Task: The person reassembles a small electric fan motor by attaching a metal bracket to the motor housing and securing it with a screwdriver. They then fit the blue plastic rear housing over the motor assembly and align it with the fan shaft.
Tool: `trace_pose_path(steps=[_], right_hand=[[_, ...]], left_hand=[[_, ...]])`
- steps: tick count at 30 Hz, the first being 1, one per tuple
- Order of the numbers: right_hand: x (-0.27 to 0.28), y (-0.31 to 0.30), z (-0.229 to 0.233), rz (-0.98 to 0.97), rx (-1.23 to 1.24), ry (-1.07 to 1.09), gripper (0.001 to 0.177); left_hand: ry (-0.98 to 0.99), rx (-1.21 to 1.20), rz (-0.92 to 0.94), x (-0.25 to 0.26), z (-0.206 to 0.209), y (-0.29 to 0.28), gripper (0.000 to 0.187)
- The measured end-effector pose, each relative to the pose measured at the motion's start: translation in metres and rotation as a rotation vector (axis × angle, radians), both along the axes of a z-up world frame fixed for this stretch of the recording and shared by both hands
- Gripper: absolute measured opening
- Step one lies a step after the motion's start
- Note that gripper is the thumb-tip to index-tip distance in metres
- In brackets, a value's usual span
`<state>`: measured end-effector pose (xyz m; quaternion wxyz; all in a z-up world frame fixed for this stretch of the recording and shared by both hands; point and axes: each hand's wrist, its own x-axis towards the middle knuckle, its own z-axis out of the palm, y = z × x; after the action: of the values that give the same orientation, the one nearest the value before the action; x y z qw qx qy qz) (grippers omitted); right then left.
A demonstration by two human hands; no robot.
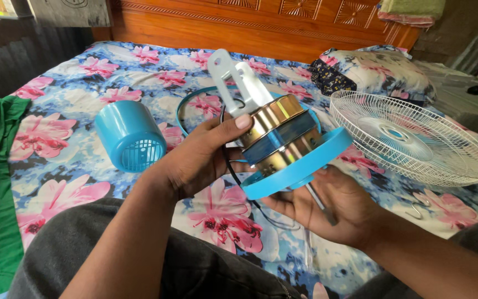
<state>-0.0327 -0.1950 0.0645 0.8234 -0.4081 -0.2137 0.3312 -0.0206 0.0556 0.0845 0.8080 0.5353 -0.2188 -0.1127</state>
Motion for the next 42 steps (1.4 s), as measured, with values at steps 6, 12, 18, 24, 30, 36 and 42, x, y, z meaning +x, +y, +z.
trace_pose_path(steps=[6,12,18,24,30,36,42], right_hand=[[0.015,-0.008,0.004,-0.065,0.060,0.112,0.085],[0.035,-0.039,0.012,-0.169,0.135,0.067,0.097],[0.037,-0.062,0.042,-0.497,0.070,-0.109,0.106],[0.030,-0.070,0.054,-0.504,0.064,-0.206,0.108],[0.029,-0.059,0.050,-0.445,0.027,-0.095,0.105],[0.029,-0.048,0.040,-0.390,-0.034,-0.102,0.085],[0.032,-0.034,0.012,-0.286,-0.071,-0.085,0.057]], left_hand=[[-0.092,0.271,0.434,0.024,-0.016,0.016,0.034],[-0.163,0.528,0.917,0.050,-0.047,0.067,0.016],[0.168,0.694,0.653,0.088,-0.110,0.092,0.039],[0.231,0.839,0.688,0.110,-0.131,0.085,0.049],[0.226,0.872,0.563,0.063,-0.090,0.043,0.047],[0.350,0.126,-0.104,0.022,-0.046,-0.048,0.076],[0.288,-0.143,0.111,0.028,-0.033,-0.042,0.113]])
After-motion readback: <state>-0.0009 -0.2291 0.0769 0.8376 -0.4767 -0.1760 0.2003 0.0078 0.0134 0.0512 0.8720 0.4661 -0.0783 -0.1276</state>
